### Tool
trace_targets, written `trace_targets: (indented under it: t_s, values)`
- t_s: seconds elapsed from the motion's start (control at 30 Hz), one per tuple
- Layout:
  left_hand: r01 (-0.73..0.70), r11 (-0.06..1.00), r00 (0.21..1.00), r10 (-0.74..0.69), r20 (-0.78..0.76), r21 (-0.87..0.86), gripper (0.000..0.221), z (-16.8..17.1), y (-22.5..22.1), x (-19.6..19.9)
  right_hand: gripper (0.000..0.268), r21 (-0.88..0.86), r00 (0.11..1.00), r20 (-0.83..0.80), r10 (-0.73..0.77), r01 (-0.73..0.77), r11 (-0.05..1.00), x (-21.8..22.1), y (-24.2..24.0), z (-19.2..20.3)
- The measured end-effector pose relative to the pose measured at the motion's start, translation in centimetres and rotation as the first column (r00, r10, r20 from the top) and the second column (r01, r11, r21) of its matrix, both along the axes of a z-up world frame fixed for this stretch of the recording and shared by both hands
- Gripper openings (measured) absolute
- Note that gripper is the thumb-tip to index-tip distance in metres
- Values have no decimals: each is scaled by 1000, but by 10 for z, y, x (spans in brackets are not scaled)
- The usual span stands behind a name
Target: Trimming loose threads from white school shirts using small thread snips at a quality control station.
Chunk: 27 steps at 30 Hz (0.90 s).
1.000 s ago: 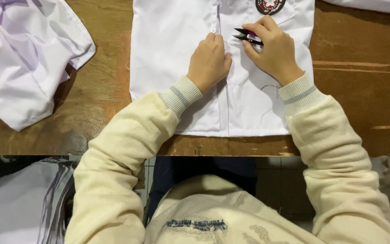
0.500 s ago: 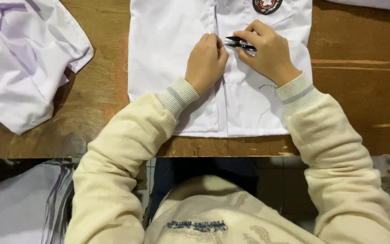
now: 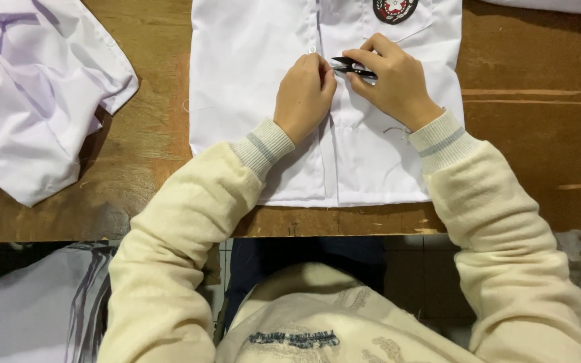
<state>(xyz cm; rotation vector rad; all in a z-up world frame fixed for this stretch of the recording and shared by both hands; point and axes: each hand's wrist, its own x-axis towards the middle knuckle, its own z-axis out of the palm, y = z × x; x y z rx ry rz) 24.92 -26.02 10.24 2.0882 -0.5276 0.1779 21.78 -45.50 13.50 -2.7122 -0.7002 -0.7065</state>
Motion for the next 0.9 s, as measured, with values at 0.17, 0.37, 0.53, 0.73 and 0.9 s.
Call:
trace_targets:
  t_s: [0.17,0.37,0.53,0.73,0.9]
  values:
    - [8,1000,1000,-8,-1,-11,13,0,1,0,26,52,999,-46,5,-3,999,1,-3,-3]
    - [6,1000,1000,-6,-11,-8,13,-1,0,0,29,43,998,-60,28,-26,999,1,-3,-3]
    - [12,1000,1000,-12,-24,-9,14,3,1,-2,26,51,999,-48,-17,19,999,2,1,-3]
    - [2,1000,1000,-2,-27,2,13,4,0,-3,27,55,998,-41,-40,42,998,4,1,-8]
    - [8,1000,1000,-8,-30,1,14,5,0,-3,27,71,999,-46,-27,31,997,3,1,-7]
